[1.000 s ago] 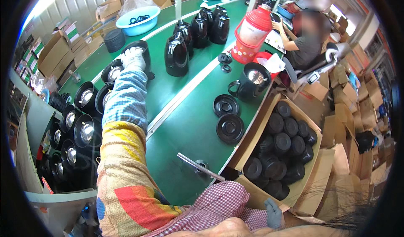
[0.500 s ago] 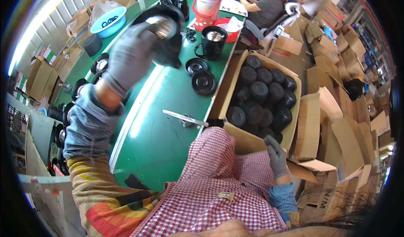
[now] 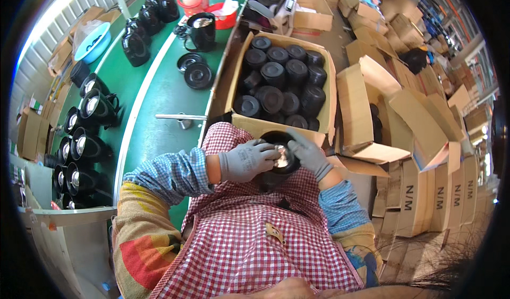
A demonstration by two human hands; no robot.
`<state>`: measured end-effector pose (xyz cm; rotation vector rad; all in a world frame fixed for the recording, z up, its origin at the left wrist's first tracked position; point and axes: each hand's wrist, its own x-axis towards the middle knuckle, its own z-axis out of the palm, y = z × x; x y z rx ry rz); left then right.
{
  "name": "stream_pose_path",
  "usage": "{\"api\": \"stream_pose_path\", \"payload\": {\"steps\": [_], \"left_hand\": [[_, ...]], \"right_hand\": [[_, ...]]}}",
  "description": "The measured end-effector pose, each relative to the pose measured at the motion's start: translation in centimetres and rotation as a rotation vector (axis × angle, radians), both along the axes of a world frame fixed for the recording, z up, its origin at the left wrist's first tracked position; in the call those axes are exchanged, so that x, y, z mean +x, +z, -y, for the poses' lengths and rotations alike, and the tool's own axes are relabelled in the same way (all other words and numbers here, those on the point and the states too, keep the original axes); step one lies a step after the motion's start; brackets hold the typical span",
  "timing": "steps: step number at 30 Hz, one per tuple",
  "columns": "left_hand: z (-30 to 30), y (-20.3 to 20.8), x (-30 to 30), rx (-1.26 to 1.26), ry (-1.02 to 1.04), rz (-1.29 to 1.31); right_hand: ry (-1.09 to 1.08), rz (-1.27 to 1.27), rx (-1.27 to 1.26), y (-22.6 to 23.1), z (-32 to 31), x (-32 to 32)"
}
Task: The person repeatedly picks up a black kettle body and a lid, places the lid on the kettle, and uses a metal rod to press or adjust the lid. The person then places the assembled kettle on the green workbench and repeats the process with additional units.
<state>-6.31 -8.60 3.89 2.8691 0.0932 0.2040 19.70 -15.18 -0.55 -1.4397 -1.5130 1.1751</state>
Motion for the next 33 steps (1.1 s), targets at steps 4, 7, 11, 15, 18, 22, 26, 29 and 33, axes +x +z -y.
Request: {"api": "stream_pose_path", "payload": {"steps": [4, 7, 11, 15, 18, 22, 26, 29, 33], "left_hand": [[-0.9, -3.4, -0.2, -0.209, -0.167, -0.064], [-2.3, -4.3, 0.2, -0.348, -0.144, -0.048], [-3.9, -3.7, 1.1, -0.417, -0.142, 0.04], [-4.9, -4.3, 0.5, -0.647, -0.171, 0.241], [-7.3, -4.4, -1.6, -0.752, 0.046, 0.388], [-9.2, -6.0, -5.3, -0.912, 0.466, 0.512], [-10.4, -6.9, -4.7, -0.972, 0.527, 0.477], [-11.6, -6.9, -3.2, -0.978, 0.48, 0.492], [-11.7, -8.0, -0.9, -1.366, 0.546, 0.599]], "right_hand": [[0.002, 0.315, -0.151, -2.1, 4.0, -0.6], [0.003, 0.393, 0.012, -2.7, 1.0, 0.9], [-0.163, 0.672, 0.128, -5.8, -10.3, 2.2], [-0.015, 1.09, -0.075, -12.2, -20.3, 1.3], [0.024, 1.302, -0.124, -15.8, -24.0, 0.2], [-0.102, 1.248, -0.048, -19.8, -25.2, -0.1], [-0.147, 1.152, 0.113, -19.5, -25.2, 2.3], [-0.33, 0.953, 0.378, -14.6, -23.6, 5.3], [-0.403, 0.146, 0.257, -7.0, -14.8, 6.0]]}}
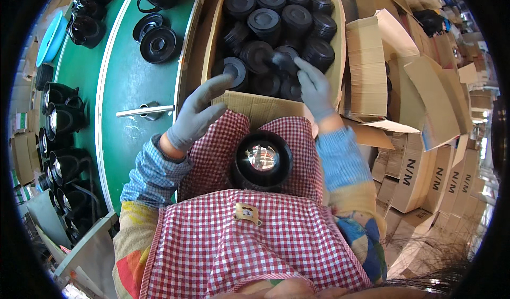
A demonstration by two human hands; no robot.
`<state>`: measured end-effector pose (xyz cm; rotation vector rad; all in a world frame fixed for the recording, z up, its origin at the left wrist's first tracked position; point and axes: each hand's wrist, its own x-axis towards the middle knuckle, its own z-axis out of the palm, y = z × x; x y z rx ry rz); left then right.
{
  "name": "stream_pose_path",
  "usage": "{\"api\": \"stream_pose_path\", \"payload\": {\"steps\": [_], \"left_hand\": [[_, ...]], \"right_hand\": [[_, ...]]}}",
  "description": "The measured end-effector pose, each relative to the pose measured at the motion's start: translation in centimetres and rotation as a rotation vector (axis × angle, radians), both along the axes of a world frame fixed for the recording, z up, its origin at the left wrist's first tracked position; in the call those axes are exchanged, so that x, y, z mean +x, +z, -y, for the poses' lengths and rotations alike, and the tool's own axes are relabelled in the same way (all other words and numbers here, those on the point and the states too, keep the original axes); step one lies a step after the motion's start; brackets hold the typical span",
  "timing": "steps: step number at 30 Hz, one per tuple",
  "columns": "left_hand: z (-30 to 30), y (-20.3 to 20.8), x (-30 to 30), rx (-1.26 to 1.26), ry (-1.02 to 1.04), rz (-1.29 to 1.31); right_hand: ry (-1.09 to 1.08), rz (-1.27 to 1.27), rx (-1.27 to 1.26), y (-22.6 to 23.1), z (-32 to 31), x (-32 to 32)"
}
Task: The person repeatedly picks up a black kettle body and a lid, places the lid on the kettle, and uses a metal rod to press or adjust the lid. The person then places the assembled kettle on the green workbench and repeats the process with additional units.
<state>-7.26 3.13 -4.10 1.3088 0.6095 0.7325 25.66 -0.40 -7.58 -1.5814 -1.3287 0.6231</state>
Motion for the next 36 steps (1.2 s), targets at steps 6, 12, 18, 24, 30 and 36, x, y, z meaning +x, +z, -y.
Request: {"api": "stream_pose_path", "payload": {"steps": [6, 12, 18, 24, 30, 36], "left_hand": [[4.4, 1.1, 5.7, 0.188, -0.306, -0.094], [7.2, 3.6, 5.3, 0.351, -0.327, 0.045], [8.2, 1.3, 4.6, 0.334, -0.355, 0.122], [8.4, -0.4, 4.8, 0.612, -0.27, 0.134], [8.0, -1.2, 4.6, 0.781, -0.227, 0.179], [7.6, -1.3, 4.7, 0.805, -0.251, 0.19]], "right_hand": [[0.195, -0.418, 0.065, 5.7, 13.8, -5.1], [0.334, -0.696, 0.052, 4.9, 17.0, -5.8], [0.477, -0.436, 0.202, 3.8, 16.8, -5.8], [0.535, -0.274, 0.265, 3.8, 16.2, -6.0], [0.535, -0.182, 0.239, 4.1, 15.6, -6.2], [0.485, -0.136, 0.22, 4.0, 15.6, -6.8]]}}
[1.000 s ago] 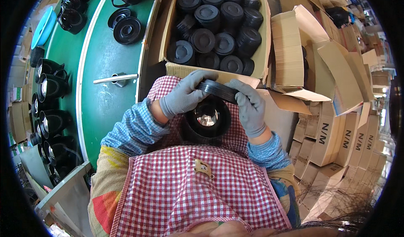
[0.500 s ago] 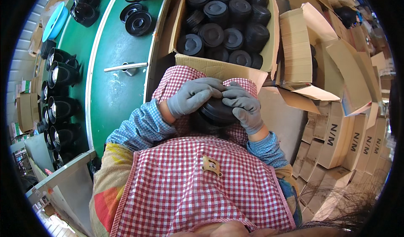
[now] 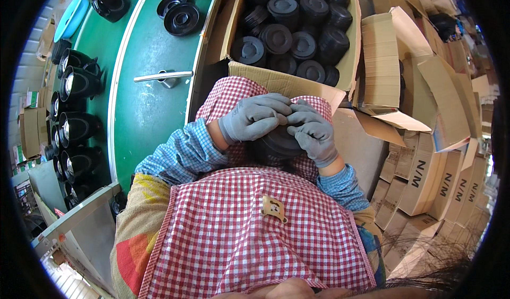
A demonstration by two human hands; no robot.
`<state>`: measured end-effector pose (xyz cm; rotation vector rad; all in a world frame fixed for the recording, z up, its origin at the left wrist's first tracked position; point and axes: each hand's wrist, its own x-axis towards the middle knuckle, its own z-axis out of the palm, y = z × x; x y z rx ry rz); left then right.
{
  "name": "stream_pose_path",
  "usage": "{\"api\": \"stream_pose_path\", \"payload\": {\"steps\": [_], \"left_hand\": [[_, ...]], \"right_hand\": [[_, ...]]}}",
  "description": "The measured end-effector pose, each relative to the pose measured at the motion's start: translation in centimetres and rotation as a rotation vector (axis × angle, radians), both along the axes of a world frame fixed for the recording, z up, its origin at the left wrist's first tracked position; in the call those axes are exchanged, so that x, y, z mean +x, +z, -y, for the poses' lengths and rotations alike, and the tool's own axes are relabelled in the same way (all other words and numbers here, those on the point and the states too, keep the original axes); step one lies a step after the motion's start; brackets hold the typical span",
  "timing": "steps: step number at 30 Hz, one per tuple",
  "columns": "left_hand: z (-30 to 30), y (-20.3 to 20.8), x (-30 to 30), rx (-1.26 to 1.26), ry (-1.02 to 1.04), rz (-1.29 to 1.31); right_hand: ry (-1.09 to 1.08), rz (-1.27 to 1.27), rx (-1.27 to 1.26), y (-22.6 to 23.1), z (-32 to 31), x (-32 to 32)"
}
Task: The person repeatedly picks up a black kettle body and a lid, places the lid on the kettle, and uses a metal rod to press or adjust the lid. The person then places the assembled kettle on the green workbench and repeats the process with additional units.
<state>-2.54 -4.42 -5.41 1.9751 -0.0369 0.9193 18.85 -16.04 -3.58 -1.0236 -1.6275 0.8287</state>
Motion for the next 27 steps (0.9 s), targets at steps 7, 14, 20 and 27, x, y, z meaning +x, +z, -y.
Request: {"api": "stream_pose_path", "payload": {"steps": [7, 14, 20, 27], "left_hand": [[0.1, 3.1, -1.6, 0.115, 0.258, -0.378], [0.7, 2.2, -1.9, 0.196, 0.423, -0.626], [4.3, 6.0, -0.4, 0.377, 0.267, -0.59], [5.3, 6.7, -0.5, 0.384, 0.243, -0.616]], "right_hand": [[-0.106, 0.204, -0.011, 2.3, 0.3, -0.7], [-0.086, 0.609, 0.045, 3.4, 2.1, -1.9], [-0.181, 0.408, 0.074, 0.5, 0.5, -0.5], [-0.123, 0.428, 0.002, 1.1, 1.6, -0.3]]}}
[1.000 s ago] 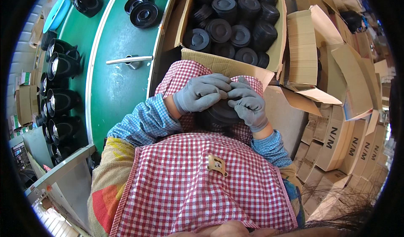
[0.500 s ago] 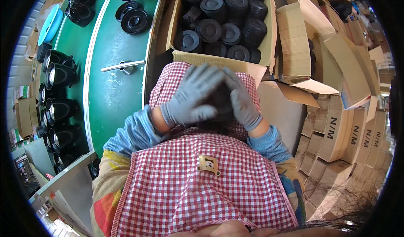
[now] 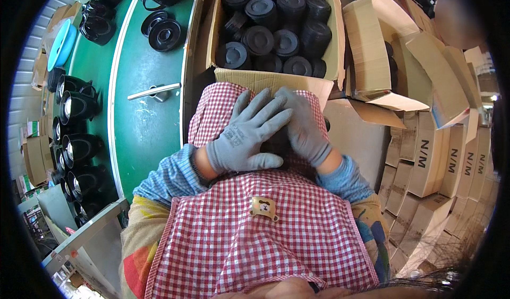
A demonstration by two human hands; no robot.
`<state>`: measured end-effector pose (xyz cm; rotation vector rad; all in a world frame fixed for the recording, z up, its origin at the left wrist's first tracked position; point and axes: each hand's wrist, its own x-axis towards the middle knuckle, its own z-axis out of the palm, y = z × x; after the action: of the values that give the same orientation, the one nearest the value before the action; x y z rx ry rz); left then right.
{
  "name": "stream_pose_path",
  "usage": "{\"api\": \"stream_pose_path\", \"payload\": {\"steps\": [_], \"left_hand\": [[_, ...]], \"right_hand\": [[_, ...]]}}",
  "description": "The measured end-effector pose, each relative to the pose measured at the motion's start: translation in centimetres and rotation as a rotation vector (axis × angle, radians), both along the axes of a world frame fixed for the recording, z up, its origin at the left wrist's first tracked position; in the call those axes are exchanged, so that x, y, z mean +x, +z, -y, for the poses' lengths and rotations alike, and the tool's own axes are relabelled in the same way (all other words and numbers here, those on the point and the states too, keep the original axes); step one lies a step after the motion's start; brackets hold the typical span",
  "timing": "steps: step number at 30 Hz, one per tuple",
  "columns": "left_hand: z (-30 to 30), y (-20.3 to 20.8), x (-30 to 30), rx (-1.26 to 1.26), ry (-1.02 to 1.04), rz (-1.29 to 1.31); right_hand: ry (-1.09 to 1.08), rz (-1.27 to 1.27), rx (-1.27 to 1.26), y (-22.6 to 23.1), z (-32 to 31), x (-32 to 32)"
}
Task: The person repeatedly picks up a black kettle body and a lid, places the lid on the kettle, and uses a metal rod to press or adjust the lid. The person then places the assembled kettle on the green workbench and repeats the process with additional units.
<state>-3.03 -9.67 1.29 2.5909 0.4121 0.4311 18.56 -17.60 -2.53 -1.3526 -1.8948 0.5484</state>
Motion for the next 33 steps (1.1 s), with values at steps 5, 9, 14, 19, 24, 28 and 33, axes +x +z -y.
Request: {"api": "stream_pose_path", "payload": {"steps": [5, 9, 14, 19, 24, 28, 33], "left_hand": [[-3.0, -3.4, -1.2, 0.057, 0.206, 0.077], [-4.6, -5.0, -1.4, -0.05, 0.316, -0.012], [-2.3, -1.2, 0.0, -0.012, 0.072, -0.1], [-4.1, -2.1, -0.6, 0.052, 0.14, -0.114], [-6.9, -1.1, -0.3, 0.092, 0.177, -0.402], [-8.3, -4.6, 2.7, -0.546, -0.011, -0.149], [-9.9, -2.5, 10.0, -0.215, 0.008, -0.405]], "right_hand": [[0.003, 0.059, 0.017, 2.0, -0.3, -0.1], [0.146, 0.162, 0.047, 2.4, 1.5, -1.5], [0.092, 0.01, -0.149, 1.3, -0.5, 0.4], [0.118, 0.141, -0.118, 2.0, 0.1, 0.4], [0.472, 0.225, -0.163, 2.8, 1.7, 0.2], [0.457, -0.033, -0.56, 2.2, -2.5, 1.0], [0.563, 0.274, 0.17, 3.4, -3.4, -4.0]]}}
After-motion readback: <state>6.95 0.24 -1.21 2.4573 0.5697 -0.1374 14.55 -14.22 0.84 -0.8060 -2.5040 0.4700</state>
